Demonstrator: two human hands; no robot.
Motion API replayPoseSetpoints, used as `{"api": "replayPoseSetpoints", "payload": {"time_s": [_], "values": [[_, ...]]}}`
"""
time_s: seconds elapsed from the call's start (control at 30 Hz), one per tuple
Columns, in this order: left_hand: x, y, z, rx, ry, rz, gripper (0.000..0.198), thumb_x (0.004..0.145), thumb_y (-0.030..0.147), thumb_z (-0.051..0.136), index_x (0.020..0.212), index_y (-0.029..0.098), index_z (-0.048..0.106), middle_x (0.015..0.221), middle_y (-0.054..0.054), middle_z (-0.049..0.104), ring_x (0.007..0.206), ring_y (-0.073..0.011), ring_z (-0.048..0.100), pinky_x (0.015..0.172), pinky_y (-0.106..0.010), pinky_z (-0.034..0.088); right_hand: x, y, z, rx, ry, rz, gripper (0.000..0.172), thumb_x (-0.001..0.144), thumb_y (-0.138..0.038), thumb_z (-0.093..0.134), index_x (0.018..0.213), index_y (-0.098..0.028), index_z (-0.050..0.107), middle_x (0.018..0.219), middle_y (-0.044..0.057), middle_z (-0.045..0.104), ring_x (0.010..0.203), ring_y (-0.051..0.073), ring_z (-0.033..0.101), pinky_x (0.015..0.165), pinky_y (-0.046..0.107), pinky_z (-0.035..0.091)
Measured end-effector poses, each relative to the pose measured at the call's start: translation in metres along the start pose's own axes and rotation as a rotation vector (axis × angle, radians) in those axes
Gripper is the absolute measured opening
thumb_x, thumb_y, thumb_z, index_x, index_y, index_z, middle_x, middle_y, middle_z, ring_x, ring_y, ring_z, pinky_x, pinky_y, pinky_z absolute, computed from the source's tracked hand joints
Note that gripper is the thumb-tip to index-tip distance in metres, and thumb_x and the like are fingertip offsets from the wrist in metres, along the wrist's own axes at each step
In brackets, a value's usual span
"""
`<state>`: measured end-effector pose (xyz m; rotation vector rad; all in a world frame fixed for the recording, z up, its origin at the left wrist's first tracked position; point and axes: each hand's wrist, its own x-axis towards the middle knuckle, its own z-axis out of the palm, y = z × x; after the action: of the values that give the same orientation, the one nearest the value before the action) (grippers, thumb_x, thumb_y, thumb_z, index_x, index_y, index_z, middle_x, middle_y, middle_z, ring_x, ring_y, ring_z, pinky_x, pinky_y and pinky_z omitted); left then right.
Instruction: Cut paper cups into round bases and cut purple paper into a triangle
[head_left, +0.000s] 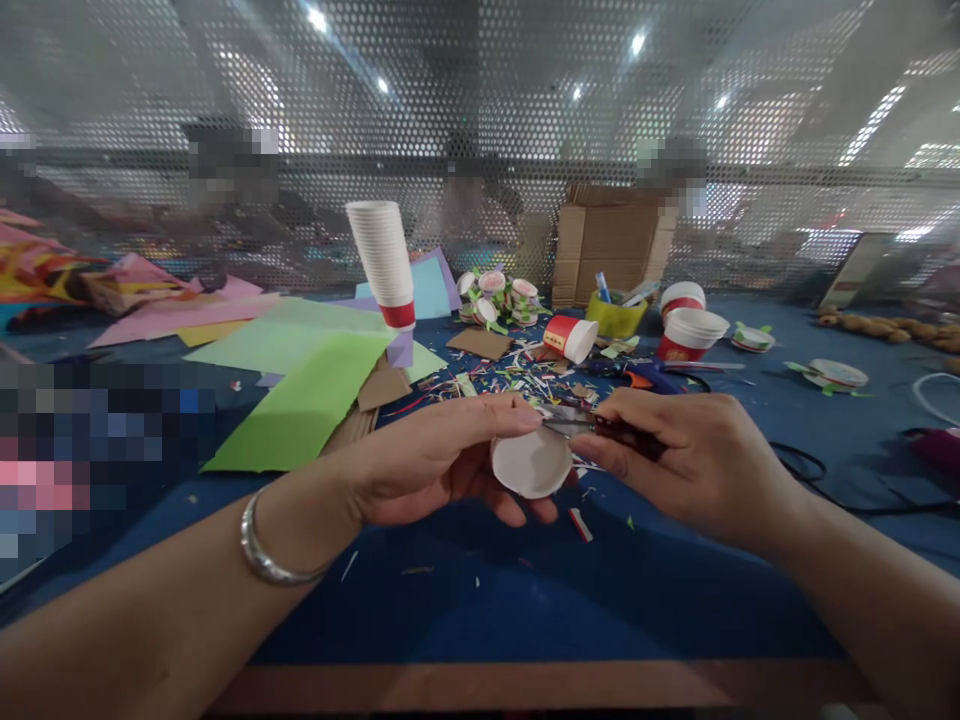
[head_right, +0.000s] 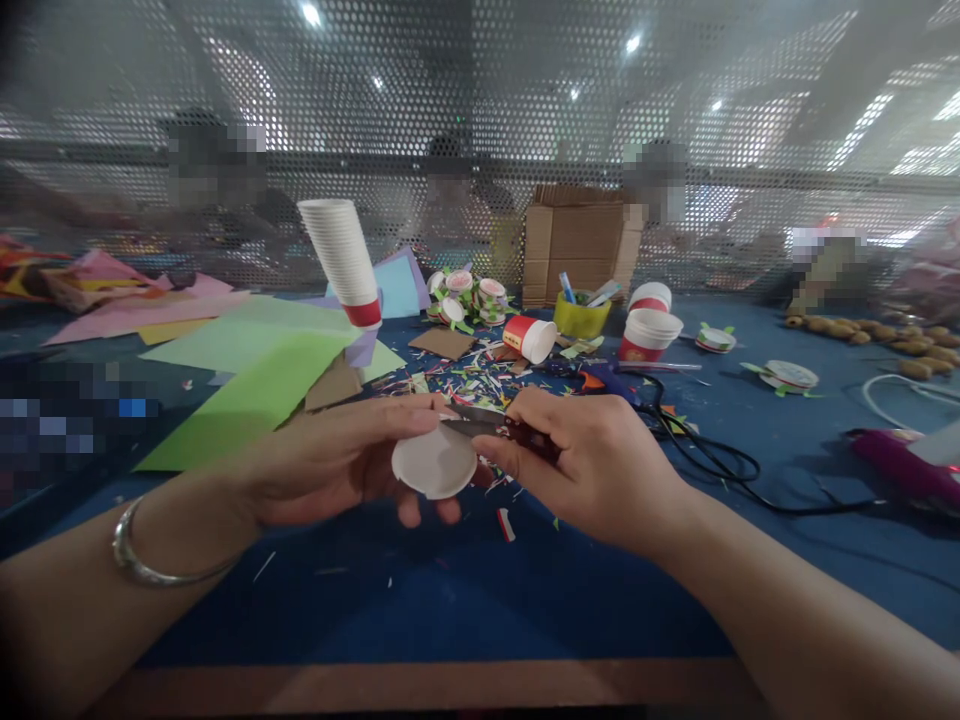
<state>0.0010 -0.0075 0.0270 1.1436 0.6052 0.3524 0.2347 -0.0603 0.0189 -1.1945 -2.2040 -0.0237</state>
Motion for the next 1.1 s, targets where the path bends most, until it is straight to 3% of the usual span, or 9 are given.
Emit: {"api": "replayPoseSetpoints", "payload": {"time_s": [0.27,0.53,1.1], "values": [[0.0019,-0.0031,0.0002,-0.024,-0.032,0.01,0.032,0.1,0.041,0.056,0.103,0.013,0.071,0.095,-0.009,0.076,0.08,-0.0172,0.077,0.062,-0.017,0.061,0.0013,-0.0001,-0.0017,0.048,-0.049,-0.009,0.035,0.097,-0.035,0.063,0.067,-0.019,0.054,0.055,-0.008,0.046,0.046,0.005,0.037,0.046,0.019,0.03],[-0.0002,-0.0015,0.0008,-0.029,-0.047,0.007,0.032,0.102,0.04,0.053,0.095,0.013,0.071,0.087,-0.009,0.076,0.073,-0.0178,0.077,0.056,-0.017,0.059,0.0021,-0.0019,-0.0022,0.088,-0.07,-0.028,0.036,0.099,-0.034,0.061,0.068,-0.019,0.052,0.057,-0.008,0.042,0.047,0.005,0.036,0.047,0.019,0.03],[-0.0012,0.0013,0.0001,0.009,-0.109,-0.034,0.041,0.106,0.039,0.042,0.1,0.01,0.07,0.099,-0.016,0.077,0.068,-0.0154,0.075,0.054,-0.016,0.056,0.0026,-0.0062,-0.0046,0.146,-0.114,0.014,0.038,0.1,-0.034,0.06,0.067,-0.02,0.049,0.054,-0.008,0.042,0.047,0.006,0.036,0.046,0.019,0.029]]}}
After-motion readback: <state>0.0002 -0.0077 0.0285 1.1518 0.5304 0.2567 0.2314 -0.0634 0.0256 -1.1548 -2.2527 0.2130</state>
